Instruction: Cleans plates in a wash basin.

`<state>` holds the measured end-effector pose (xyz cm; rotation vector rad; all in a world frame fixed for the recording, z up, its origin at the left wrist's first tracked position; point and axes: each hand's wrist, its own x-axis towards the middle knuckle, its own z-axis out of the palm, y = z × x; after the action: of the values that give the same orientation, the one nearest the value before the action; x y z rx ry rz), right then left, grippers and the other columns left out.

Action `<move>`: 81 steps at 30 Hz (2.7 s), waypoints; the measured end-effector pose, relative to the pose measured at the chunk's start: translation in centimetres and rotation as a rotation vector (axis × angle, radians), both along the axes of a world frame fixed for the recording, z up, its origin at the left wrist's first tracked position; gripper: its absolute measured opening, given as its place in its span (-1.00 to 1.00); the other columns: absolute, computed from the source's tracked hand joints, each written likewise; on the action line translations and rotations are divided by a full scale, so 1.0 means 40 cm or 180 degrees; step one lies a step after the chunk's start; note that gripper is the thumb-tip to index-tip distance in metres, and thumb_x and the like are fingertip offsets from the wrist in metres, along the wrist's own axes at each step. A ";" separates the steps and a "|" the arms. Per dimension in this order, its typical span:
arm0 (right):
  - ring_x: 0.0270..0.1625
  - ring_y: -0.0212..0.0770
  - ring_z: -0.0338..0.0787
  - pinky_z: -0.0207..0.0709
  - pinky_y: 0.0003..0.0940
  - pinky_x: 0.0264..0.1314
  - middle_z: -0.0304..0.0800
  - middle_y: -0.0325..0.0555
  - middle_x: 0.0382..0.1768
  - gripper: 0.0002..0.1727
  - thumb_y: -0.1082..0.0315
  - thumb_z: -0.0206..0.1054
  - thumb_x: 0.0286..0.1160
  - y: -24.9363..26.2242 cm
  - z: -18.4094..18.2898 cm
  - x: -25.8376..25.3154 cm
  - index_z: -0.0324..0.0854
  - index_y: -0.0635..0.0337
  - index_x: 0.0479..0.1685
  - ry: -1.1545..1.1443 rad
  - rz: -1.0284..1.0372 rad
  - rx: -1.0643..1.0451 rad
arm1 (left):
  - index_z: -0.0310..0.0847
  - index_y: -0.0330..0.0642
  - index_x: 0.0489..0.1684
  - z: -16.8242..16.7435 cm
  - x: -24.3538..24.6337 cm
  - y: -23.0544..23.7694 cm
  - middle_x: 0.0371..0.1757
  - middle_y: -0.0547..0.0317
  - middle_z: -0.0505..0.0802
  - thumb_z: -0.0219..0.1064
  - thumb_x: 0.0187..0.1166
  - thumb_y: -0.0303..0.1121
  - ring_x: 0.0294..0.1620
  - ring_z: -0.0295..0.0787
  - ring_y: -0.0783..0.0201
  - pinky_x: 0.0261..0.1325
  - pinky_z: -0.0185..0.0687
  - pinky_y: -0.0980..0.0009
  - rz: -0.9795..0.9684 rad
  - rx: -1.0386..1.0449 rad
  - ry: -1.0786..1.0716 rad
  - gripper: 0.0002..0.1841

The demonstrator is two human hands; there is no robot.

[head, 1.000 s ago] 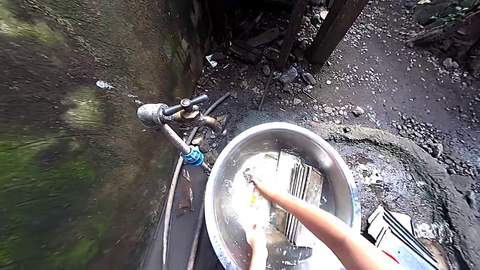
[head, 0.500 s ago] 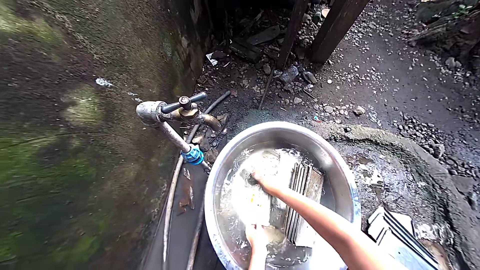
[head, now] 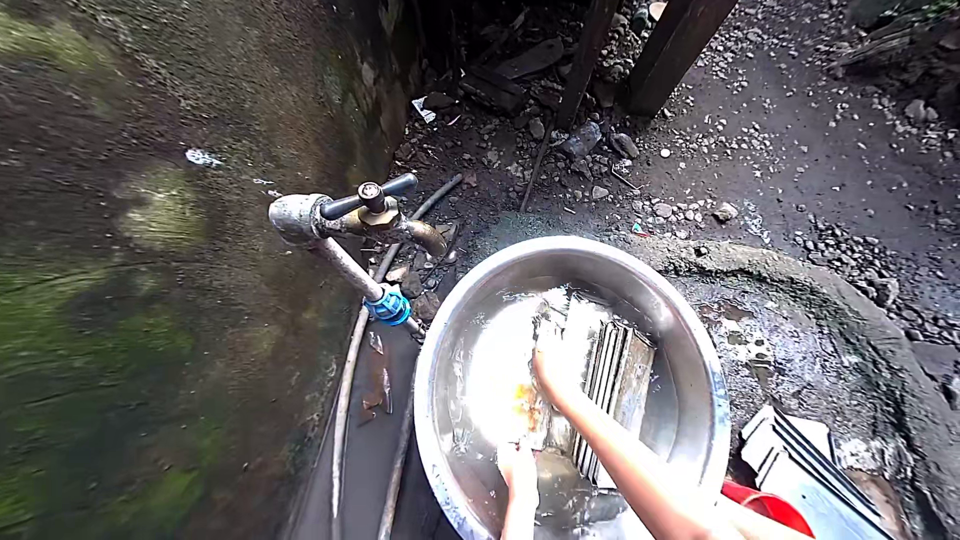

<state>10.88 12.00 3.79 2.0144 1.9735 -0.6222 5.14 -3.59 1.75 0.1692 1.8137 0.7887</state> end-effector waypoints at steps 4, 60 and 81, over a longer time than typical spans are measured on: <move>0.85 0.20 0.14 -0.03 0.07 0.86 0.13 0.30 0.80 -0.33 0.54 -0.02 0.71 0.059 -0.028 -0.013 -0.02 0.42 0.83 0.0639 0.0667 -0.0355 | 0.38 -0.64 0.44 0.000 -0.001 0.000 0.32 -0.55 0.63 0.26 0.69 -0.49 0.28 0.65 -0.24 0.37 0.54 -0.06 -0.0226 -0.0056 -0.0019 -0.56; 0.90 0.07 0.05 -0.13 0.01 0.91 0.06 0.14 0.86 -0.32 0.44 -0.05 0.74 -0.041 -0.015 -0.003 -0.05 0.28 0.88 0.0714 0.0680 -0.0602 | 0.45 -0.65 0.34 -0.002 0.012 -0.005 0.24 -0.52 0.68 0.22 0.72 -0.46 0.30 0.63 -0.22 0.42 0.47 -0.06 -0.0083 -0.0012 0.0167 -0.62; 0.90 0.12 0.05 -0.20 -0.04 0.93 0.13 0.26 0.81 -0.39 0.55 0.01 0.70 -0.186 -0.014 0.037 0.15 0.44 0.77 0.1178 0.1533 -0.1021 | 0.46 -0.60 0.40 -0.009 0.015 -0.004 0.36 -0.51 0.65 0.22 0.69 -0.52 0.46 0.57 -0.25 0.56 0.39 -0.08 -0.0300 -0.0068 0.0363 -0.61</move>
<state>12.38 4.56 3.24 1.2397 2.2656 -1.1561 5.76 -3.74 1.39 0.2888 1.9061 0.7050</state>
